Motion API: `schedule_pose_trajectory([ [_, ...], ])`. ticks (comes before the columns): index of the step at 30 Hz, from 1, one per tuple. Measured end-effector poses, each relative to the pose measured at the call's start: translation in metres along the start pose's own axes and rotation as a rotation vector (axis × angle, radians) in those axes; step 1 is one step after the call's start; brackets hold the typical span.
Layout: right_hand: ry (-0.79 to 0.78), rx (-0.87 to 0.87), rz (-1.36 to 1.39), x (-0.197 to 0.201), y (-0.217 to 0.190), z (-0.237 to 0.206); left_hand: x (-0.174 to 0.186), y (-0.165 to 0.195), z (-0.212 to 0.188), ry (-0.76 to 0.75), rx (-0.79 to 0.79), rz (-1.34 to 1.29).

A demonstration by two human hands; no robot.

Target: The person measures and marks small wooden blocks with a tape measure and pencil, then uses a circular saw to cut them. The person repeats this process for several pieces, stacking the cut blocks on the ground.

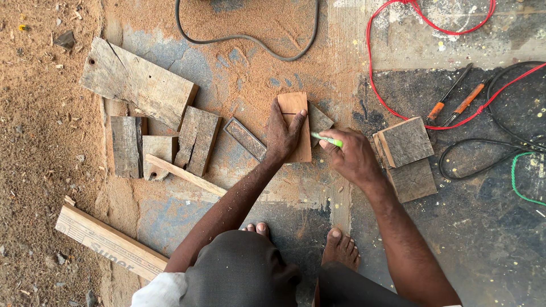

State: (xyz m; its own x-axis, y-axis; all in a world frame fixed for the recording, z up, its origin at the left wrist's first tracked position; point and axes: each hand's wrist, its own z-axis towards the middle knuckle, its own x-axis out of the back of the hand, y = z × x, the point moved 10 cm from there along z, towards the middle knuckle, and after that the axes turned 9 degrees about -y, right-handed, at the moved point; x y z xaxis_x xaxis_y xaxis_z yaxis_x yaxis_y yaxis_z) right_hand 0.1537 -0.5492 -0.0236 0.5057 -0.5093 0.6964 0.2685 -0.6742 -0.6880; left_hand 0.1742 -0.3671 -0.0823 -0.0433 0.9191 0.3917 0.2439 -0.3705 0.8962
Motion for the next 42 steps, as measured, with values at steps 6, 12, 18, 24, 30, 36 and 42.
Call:
schedule_pose_trajectory([
  [6, 0.049, 0.057, 0.001, 0.012, -0.016, 0.007, -0.008, -0.016, 0.000, -0.053, 0.088, -0.093],
  [12, 0.081, -0.326, 0.104, 0.037, 0.040, 0.003, 0.003, -0.006, 0.002, -0.026, 0.008, -0.017],
  [18, -0.064, -0.227, 0.072, 0.003, 0.036, 0.038, 0.040, -0.047, -0.015, -0.116, 0.334, -0.432],
  [24, -0.221, -0.713, 0.243, -0.040, 0.035, -0.024, 0.060, -0.077, -0.032, -0.099, 0.361, -0.562],
  [30, -0.076, 0.029, -0.279, -0.019, -0.027, 0.027, 0.051, -0.070, -0.022, -0.098, 0.219, -0.449],
  [36, 0.122, -0.085, -0.245, -0.015, -0.003, -0.002, 0.039, -0.035, -0.005, -0.091, 0.086, -0.244],
  [42, 0.051, -0.462, 1.031, -0.108, 0.020, -0.057, 0.005, -0.034, 0.003, -0.157, 0.232, -0.311],
])
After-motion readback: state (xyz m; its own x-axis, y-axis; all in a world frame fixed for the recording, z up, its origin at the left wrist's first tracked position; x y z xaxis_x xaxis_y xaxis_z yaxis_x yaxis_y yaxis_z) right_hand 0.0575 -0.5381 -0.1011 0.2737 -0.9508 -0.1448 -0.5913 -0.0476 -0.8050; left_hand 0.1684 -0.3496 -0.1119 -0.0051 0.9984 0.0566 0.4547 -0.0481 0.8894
